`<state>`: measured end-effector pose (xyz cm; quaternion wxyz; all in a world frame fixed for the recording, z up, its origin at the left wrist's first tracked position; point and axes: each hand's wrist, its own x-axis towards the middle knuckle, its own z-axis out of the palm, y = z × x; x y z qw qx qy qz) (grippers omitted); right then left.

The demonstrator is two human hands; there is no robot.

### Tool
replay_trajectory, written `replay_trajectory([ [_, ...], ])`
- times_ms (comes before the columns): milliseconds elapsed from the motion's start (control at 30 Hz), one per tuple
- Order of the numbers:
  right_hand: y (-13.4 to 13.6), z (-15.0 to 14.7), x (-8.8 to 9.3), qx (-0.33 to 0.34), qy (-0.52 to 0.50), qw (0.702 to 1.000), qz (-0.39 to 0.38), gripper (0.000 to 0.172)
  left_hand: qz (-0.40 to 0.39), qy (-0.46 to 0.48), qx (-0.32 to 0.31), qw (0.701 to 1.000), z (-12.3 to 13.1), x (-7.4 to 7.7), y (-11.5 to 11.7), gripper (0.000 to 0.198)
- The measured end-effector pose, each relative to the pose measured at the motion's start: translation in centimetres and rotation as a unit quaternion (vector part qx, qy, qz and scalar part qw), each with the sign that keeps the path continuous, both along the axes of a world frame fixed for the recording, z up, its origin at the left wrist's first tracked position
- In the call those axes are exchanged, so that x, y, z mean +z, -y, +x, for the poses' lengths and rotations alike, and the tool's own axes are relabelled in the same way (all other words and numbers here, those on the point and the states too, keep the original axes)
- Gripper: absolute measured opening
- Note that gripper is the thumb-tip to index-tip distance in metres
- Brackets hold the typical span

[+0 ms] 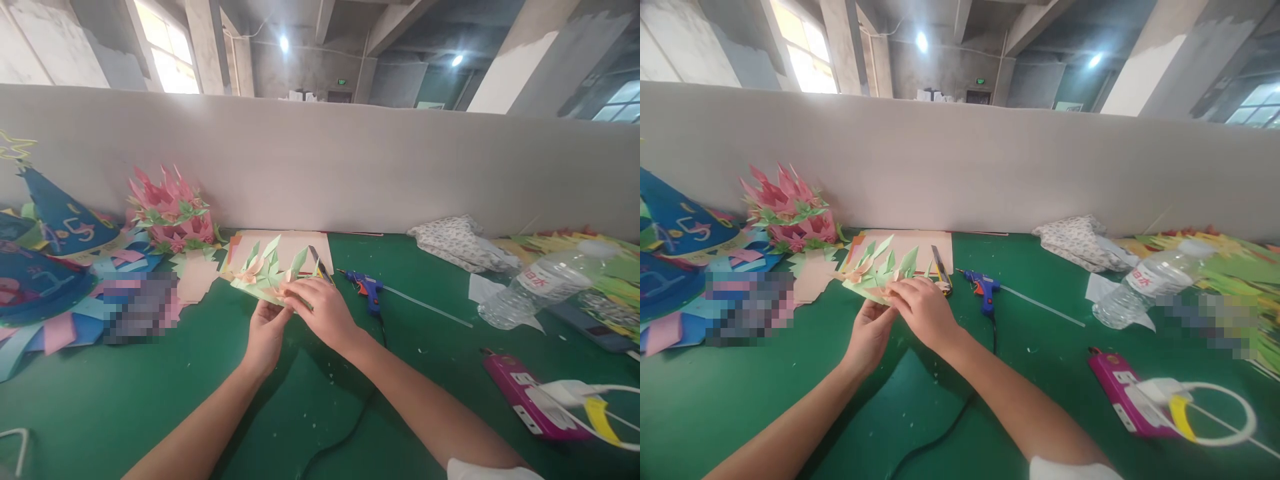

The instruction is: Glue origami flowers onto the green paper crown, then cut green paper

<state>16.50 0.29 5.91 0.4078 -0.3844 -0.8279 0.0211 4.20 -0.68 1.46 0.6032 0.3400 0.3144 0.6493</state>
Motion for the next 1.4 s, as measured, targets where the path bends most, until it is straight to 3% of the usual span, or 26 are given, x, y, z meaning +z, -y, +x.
replay_trajectory([
  [100, -0.4, 0.8, 0.6, -0.007, -0.039, 0.999, 0.014, 0.020, 0.005, -0.002, -0.005, 1.000, -0.5, 0.3, -0.4, 0.037],
  [233, -1.9, 3.2, 1.1, -0.095, -0.034, 0.995, -0.002, 0.018, 0.015, 0.015, 0.004, 1.000, -1.0, 0.8, -0.6, 0.044],
  [400, -4.1, 6.3, 0.9, -0.191, 0.078, 0.974, -0.098, 0.016, 0.024, 0.012, 0.010, 1.000, -0.9, 1.0, -0.4, 0.070],
  [533, -4.2, 8.0, -0.6, -0.264, 0.114, 0.950, -0.119, 0.004, 0.034, -0.006, 0.031, 0.999, -0.9, 0.8, -0.6, 0.080],
  [767, -0.8, 12.8, -4.2, -0.384, 0.101, 0.899, -0.184, 0.030, 0.050, -0.071, 0.048, 0.995, -0.9, 0.2, -0.7, 0.068],
  [867, 0.0, 14.2, -4.3, -0.393, 0.102, 0.871, -0.278, 0.040, 0.050, -0.093, 0.068, 0.992, -0.9, -0.1, -0.7, 0.058],
  [967, -0.2, 14.6, -4.2, -0.369, 0.098, 0.862, -0.334, 0.046, 0.026, -0.102, 0.080, 0.991, -1.0, -0.4, -1.0, 0.045],
  [1133, -1.0, 14.5, -4.2, -0.358, 0.093, 0.857, -0.358, 0.046, 0.000, -0.079, 0.092, 0.993, -1.4, -0.5, -1.3, 0.040],
  [1400, -1.1, 14.9, -4.0, -0.393, 0.020, 0.842, -0.369, 0.025, -0.003, -0.035, 0.086, 0.996, -1.3, 0.3, -1.1, 0.036],
])
